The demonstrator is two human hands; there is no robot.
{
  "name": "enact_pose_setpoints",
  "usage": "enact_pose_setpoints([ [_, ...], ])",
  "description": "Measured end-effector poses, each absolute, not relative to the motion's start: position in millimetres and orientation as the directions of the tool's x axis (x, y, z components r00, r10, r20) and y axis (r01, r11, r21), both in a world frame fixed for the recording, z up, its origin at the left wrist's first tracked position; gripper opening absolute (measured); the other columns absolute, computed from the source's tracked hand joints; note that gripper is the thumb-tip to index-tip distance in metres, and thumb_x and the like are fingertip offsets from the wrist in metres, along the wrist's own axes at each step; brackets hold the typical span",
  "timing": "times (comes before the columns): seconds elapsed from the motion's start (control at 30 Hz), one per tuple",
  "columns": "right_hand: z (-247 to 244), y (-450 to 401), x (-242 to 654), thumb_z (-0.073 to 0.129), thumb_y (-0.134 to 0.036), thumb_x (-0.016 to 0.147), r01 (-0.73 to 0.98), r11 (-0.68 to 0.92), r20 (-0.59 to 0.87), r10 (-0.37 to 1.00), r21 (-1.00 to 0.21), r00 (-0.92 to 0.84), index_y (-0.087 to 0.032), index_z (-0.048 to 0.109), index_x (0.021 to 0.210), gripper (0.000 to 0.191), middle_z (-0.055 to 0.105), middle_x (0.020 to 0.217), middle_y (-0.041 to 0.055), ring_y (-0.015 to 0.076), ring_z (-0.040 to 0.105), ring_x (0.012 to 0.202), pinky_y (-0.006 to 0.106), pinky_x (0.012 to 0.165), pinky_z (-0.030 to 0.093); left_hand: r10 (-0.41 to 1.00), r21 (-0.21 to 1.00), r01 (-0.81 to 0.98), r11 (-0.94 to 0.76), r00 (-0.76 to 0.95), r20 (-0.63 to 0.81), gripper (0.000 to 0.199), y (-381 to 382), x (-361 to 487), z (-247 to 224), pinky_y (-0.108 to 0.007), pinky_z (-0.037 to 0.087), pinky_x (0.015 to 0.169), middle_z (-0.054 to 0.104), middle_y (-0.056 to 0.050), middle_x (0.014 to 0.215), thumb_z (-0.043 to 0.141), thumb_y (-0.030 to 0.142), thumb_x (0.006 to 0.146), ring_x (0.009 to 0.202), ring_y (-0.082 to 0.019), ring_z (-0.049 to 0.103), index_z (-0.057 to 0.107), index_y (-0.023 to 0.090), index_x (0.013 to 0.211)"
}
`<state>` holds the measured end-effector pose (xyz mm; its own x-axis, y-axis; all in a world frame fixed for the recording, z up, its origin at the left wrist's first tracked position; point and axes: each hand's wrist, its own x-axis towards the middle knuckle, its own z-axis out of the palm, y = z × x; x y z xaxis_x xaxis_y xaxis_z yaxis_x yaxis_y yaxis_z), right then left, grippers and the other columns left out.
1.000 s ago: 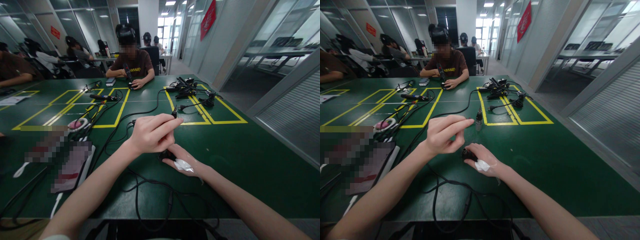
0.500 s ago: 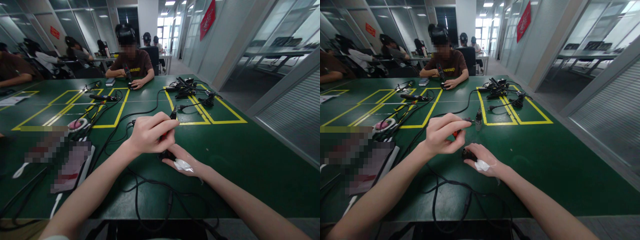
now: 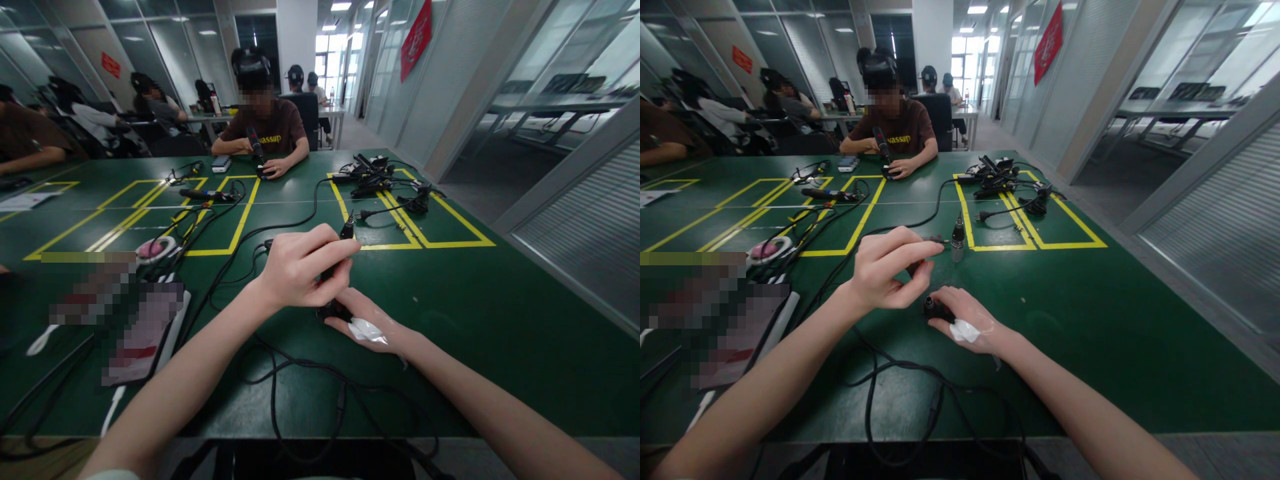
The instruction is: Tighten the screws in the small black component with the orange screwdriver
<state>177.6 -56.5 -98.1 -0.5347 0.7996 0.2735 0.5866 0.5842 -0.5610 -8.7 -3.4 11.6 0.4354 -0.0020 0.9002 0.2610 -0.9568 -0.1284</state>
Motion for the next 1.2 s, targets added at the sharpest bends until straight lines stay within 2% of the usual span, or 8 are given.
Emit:
enact_pose_setpoints([
  [0.1,-100.3,-56.6,177.9,0.070,-0.030,0.096,0.582,0.591,0.287,0.796,-0.558,-0.533,-0.018,0.063,0.117,0.025,0.072,0.108,0.0110,0.0270,0.066,0.090,0.043,0.082,0.055,-0.001,-0.136,0.263,-0.955,0.456,0.890,0.016,-2.8,-9.3,11.7,-0.020,0.043,0.053,0.065,0.000,0.075,0.057,0.015,0.088,0.057,-0.008,0.054,0.066,0.015,0.101],
  [0.27,-100.5,-58.2,178.1,0.070,-0.031,0.096,0.584,0.596,0.306,0.796,-0.552,-0.523,-0.019,0.063,0.118,0.026,0.072,0.106,0.0098,0.0267,0.065,0.090,0.043,0.082,0.055,-0.015,-0.147,0.237,-0.960,0.482,0.876,0.027,-2.2,-10.6,10.8,-0.022,0.046,0.056,0.068,-0.003,0.081,0.046,0.014,0.089,0.062,-0.011,0.061,0.066,0.013,0.106],
  [0.33,-99.5,-58.1,177.9,0.069,-0.030,0.096,0.585,0.593,0.293,0.796,-0.553,-0.530,-0.018,0.063,0.119,0.026,0.072,0.106,0.0100,0.0267,0.065,0.090,0.043,0.082,0.055,-0.009,-0.146,0.255,-0.956,0.472,0.881,0.025,-2.7,-10.2,11.2,-0.022,0.044,0.055,0.067,-0.002,0.079,0.048,0.013,0.088,0.060,-0.010,0.058,0.066,0.014,0.104],
  [0.5,-98.5,-56.3,177.3,0.070,-0.030,0.095,0.593,0.576,0.270,0.806,-0.563,-0.526,-0.018,0.064,0.116,0.024,0.072,0.105,0.0103,0.0267,0.065,0.090,0.042,0.081,0.055,0.010,-0.133,0.285,-0.949,0.450,0.893,0.009,-5.2,-8.8,15.9,-0.023,0.031,0.048,0.054,0.005,0.062,0.058,0.013,0.087,0.048,-0.007,0.040,0.066,0.016,0.091],
  [0.6,-98.8,-56.0,177.3,0.069,-0.029,0.095,0.590,0.575,0.267,0.806,-0.566,-0.529,-0.018,0.064,0.116,0.024,0.072,0.106,0.0107,0.0272,0.066,0.090,0.043,0.082,0.055,0.008,-0.149,0.305,-0.941,0.458,0.889,0.006,-5.9,-9.4,17.7,-0.024,0.031,0.048,0.055,0.005,0.061,0.058,0.015,0.089,0.048,-0.008,0.041,0.064,0.017,0.089],
  [0.73,-99.6,-57.0,177.5,0.069,-0.030,0.096,0.582,0.584,0.291,0.802,-0.566,-0.522,-0.020,0.063,0.117,0.024,0.072,0.105,0.0099,0.0271,0.066,0.089,0.043,0.082,0.055,0.014,-0.133,0.253,-0.958,0.505,0.863,0.019,-5.1,-11.9,16.9,-0.023,0.035,0.049,0.057,0.004,0.062,0.049,0.020,0.090,0.049,-0.009,0.046,0.065,0.015,0.100],
  [0.87,-99.8,-57.8,178.5,0.069,-0.030,0.096,0.579,0.588,0.291,0.798,-0.565,-0.528,-0.020,0.063,0.120,0.026,0.072,0.106,0.0097,0.0269,0.066,0.089,0.043,0.082,0.055,0.030,-0.112,0.245,-0.963,0.509,0.860,0.031,-4.8,-12.8,15.2,-0.022,0.040,0.052,0.064,0.002,0.070,0.044,0.014,0.088,0.052,-0.008,0.051,0.066,0.015,0.110],
  [1.2,-99.7,-56.0,177.9,0.070,-0.031,0.095,0.592,0.572,0.266,0.808,-0.568,-0.526,-0.019,0.065,0.116,0.024,0.072,0.106,0.0102,0.0273,0.066,0.091,0.043,0.083,0.056,0.063,-0.091,0.289,-0.953,0.481,0.875,0.005,-5.8,-9.8,13.7,-0.021,0.033,0.049,0.060,0.007,0.060,0.059,0.016,0.089,0.046,-0.006,0.046,0.063,0.017,0.091],
])
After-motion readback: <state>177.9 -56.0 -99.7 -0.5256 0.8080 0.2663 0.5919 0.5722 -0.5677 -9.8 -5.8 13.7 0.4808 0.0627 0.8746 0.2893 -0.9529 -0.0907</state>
